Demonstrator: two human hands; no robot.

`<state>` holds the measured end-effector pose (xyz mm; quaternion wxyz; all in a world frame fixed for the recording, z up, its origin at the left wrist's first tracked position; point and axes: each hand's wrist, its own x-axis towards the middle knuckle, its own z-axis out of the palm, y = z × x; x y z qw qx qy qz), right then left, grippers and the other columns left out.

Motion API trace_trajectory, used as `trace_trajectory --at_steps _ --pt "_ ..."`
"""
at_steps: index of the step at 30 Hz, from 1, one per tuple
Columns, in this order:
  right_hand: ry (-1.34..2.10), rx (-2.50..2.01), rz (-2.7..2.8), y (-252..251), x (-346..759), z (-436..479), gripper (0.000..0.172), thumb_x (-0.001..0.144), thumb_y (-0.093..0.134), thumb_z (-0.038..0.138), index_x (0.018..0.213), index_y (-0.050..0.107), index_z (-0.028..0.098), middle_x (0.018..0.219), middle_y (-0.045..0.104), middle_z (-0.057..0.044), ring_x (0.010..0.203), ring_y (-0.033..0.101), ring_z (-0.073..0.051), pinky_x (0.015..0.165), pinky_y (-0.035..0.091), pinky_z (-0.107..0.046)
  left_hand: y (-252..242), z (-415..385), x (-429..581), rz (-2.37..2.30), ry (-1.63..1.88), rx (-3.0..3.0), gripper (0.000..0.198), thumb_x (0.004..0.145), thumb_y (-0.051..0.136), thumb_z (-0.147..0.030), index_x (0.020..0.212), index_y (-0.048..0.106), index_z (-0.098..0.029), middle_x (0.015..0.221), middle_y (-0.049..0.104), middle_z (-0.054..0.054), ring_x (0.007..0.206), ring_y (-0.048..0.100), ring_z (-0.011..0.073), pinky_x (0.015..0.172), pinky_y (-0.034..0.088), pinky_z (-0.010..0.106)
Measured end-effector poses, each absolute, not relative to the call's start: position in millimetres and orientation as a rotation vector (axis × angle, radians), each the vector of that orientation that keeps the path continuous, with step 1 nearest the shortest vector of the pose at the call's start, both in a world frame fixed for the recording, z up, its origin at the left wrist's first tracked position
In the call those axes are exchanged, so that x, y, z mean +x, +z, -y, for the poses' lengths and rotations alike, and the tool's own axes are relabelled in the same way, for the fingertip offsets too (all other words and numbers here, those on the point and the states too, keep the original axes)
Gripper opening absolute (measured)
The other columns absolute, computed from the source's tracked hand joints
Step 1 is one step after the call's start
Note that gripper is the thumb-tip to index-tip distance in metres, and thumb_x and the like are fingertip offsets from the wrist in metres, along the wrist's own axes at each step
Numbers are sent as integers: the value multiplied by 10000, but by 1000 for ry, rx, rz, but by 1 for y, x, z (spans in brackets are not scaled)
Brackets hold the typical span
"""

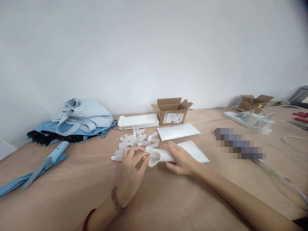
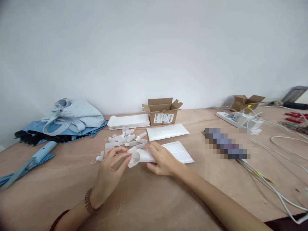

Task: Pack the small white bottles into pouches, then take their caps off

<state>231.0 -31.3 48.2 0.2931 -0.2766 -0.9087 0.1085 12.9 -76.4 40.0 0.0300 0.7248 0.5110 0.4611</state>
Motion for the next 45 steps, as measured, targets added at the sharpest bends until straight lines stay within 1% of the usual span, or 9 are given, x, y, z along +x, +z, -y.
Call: trace_trajectory --at_steps 6,10,13,17,21,24,30,38,45 --pt "274 -755 2439 41 229 30 469 732 535 126 1187 432 180 1090 507 -108 992 509 -228 819 459 -346 25 72 9 -1705 1157 2252 222 846 524 -230 886 734 -291 1128 518 76 1033 458 270 858 436 448" --pt "230 -692 2445 37 227 31 454 734 535 127 1176 439 171 1037 505 -105 990 499 -230 805 467 -341 23 70 7 -1518 966 2108 262 867 475 -267 960 719 -258 1151 540 74 897 548 206 777 457 347" --pt "243 -660 2432 35 226 32 434 744 525 125 1167 437 165 1025 503 -106 966 504 -218 805 470 -335 28 70 8 -1371 827 1954 289 882 435 -292 999 691 -227 993 608 46 731 551 155 647 425 269" --pt "227 -602 2423 35 223 35 391 740 517 126 1125 457 154 985 510 -103 914 513 -208 772 480 -321 36 70 12 -1187 756 1848 288 883 405 -281 771 651 -180 695 567 -9 673 502 137 626 373 240" --pt "156 -523 2404 40 218 40 355 770 487 143 1124 463 152 936 535 -97 876 522 -200 733 487 -304 35 70 19 -1071 744 1619 306 863 413 -306 676 597 -147 674 568 12 643 521 132 630 414 244" --pt "60 -513 2422 43 216 42 407 808 504 203 1205 434 144 1022 563 -125 960 522 -220 816 471 -347 31 71 21 -1060 711 1464 326 842 456 -366 638 564 -137 619 551 18 530 507 114 527 415 231" --pt "-214 -687 2527 39 222 38 687 785 496 140 1409 224 46 1357 416 -220 1272 331 -303 1007 324 -496 35 71 16 -1143 710 1329 355 827 506 -414 972 631 -115 518 510 -21 417 445 98 386 342 194" --pt "-355 -798 2652 28 229 33 509 832 345 12 1333 410 76 1308 510 -178 1263 400 -274 1017 347 -493 36 68 15 -1087 762 1267 403 804 551 -418 1069 620 -122 761 639 51 655 596 157 584 502 266" --pt "-405 -721 2659 22 220 35 407 916 351 90 1313 444 92 1299 530 -166 1251 431 -258 1010 365 -486 33 70 14 -1101 602 1287 429 823 477 -487 1009 577 -114 523 580 12 427 576 153 407 443 235"
